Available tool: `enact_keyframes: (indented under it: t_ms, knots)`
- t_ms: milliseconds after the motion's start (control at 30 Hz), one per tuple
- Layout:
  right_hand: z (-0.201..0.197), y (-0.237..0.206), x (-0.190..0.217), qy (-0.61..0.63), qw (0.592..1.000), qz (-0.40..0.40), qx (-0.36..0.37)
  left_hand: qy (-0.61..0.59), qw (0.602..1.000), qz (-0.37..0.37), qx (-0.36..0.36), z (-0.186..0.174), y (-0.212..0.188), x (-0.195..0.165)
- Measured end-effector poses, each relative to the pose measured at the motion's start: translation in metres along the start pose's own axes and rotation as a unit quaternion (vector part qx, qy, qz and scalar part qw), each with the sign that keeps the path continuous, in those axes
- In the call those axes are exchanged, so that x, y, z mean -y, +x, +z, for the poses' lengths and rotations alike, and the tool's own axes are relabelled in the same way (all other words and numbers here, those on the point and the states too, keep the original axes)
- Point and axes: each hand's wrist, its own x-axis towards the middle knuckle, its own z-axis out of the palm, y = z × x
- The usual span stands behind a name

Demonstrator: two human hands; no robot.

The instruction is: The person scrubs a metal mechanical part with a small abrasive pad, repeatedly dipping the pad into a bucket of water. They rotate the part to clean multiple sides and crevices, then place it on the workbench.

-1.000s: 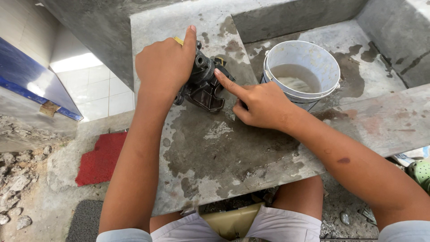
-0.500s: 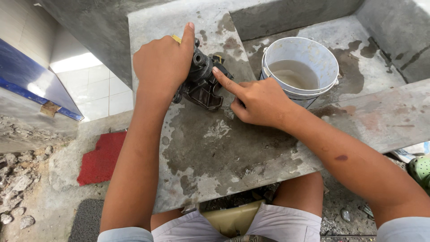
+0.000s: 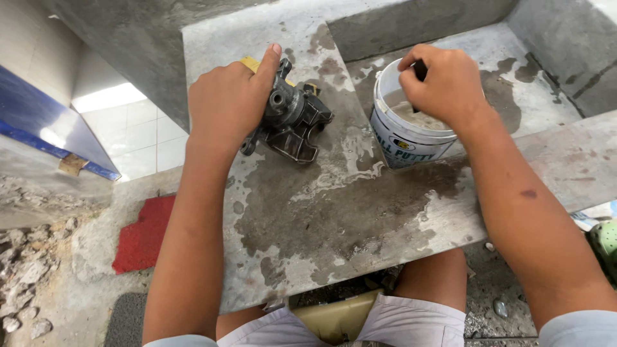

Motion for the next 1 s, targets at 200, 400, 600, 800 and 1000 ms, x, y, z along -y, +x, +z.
enact_keyframes:
  t_ms: [200, 400, 600, 800, 1000]
  knots:
    - [0.005, 0.004, -0.037, -0.015, 0.990, 0.090, 0.110, -0.175, 0.956, -0.176, 0.157, -0.014, 0.006, -0.010]
    - [0.026, 0.008, -0.069, -0.108, 0.935, 0.102, 0.321, -0.256, 0.957, -0.076, 0.113, -0.030, 0.002, -0.009]
    - [0.057, 0.006, -0.080, -0.131, 0.815, 0.145, 0.545, -0.276, 0.960, 0.006, 0.057, -0.037, -0.002, -0.016]
    - [0.054, 0.004, -0.080, -0.041, 0.857, 0.187, 0.478, -0.263, 0.959, 0.056, 0.089, -0.068, 0.001, -0.033]
    - [0.052, -0.002, -0.082, -0.035, 0.868, 0.076, 0.489, -0.208, 0.951, 0.080, 0.214, -0.094, -0.007, -0.045]
